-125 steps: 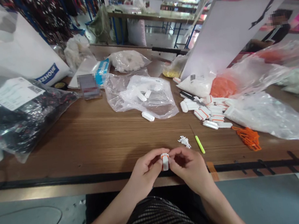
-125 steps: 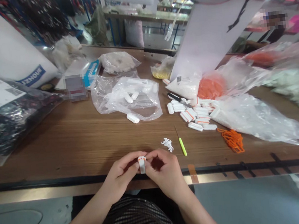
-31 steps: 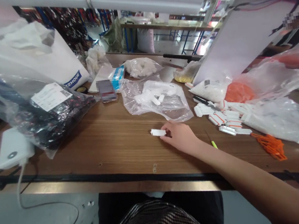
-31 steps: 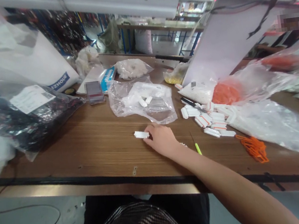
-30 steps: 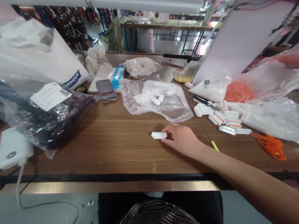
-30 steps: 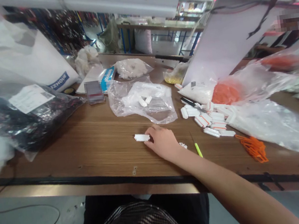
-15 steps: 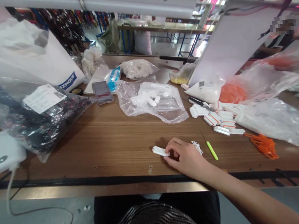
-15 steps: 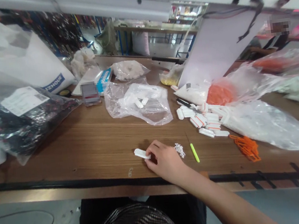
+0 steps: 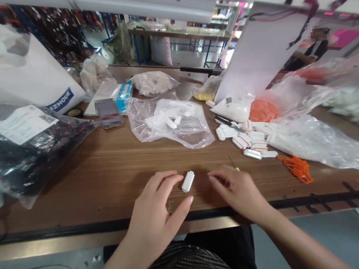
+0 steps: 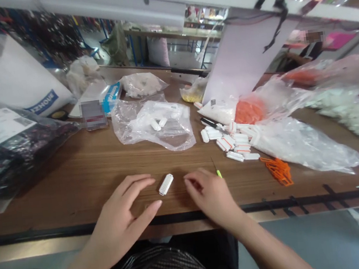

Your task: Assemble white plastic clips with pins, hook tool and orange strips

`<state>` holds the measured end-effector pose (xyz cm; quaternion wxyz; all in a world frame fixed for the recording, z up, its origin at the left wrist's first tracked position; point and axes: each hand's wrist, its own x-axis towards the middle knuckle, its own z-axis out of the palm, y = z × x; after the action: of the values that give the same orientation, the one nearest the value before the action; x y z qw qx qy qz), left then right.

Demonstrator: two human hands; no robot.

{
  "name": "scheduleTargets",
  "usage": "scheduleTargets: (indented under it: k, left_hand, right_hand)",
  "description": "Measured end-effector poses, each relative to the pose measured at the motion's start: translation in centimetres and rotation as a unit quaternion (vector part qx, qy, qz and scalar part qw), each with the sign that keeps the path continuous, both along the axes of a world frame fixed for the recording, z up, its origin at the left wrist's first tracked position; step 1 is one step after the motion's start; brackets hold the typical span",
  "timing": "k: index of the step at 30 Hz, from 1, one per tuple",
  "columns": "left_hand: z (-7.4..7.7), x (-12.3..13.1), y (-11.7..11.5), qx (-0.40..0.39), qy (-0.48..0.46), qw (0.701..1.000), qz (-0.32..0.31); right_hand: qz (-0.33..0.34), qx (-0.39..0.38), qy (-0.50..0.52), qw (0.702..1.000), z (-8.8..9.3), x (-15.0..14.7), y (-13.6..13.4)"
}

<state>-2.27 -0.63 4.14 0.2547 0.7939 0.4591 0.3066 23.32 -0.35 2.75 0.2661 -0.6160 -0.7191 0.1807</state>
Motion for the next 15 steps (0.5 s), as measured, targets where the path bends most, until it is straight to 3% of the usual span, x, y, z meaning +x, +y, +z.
scheduleTargets:
  k: [2,5,10,15]
  left_hand:
    - [-0.7,0.9,1.4,0.016,0.051,0.998,-0.010]
    - [-1.8,2.1,2.3,0.007,0.133,0.991,-0.015]
    - [-2.5,3.7,2.9,0.018,0.195,0.980,-0.033]
    - [-1.8,4.5,4.1,0.007,0.243,0.967,-0.075]
  right_hand:
    - [-0.051,-0.003,-0.022,0.998,0.2,3.1,0.6]
    - [-0.064,-0.050,-0.057,0.995,0.1,6.3,1.8]
    - [-0.053,-0.098,-0.085,0.990,-0.1,6.1,2.6]
    - [-0.117,-0.007,-0.053,0.992,0.2,7.1,3.8]
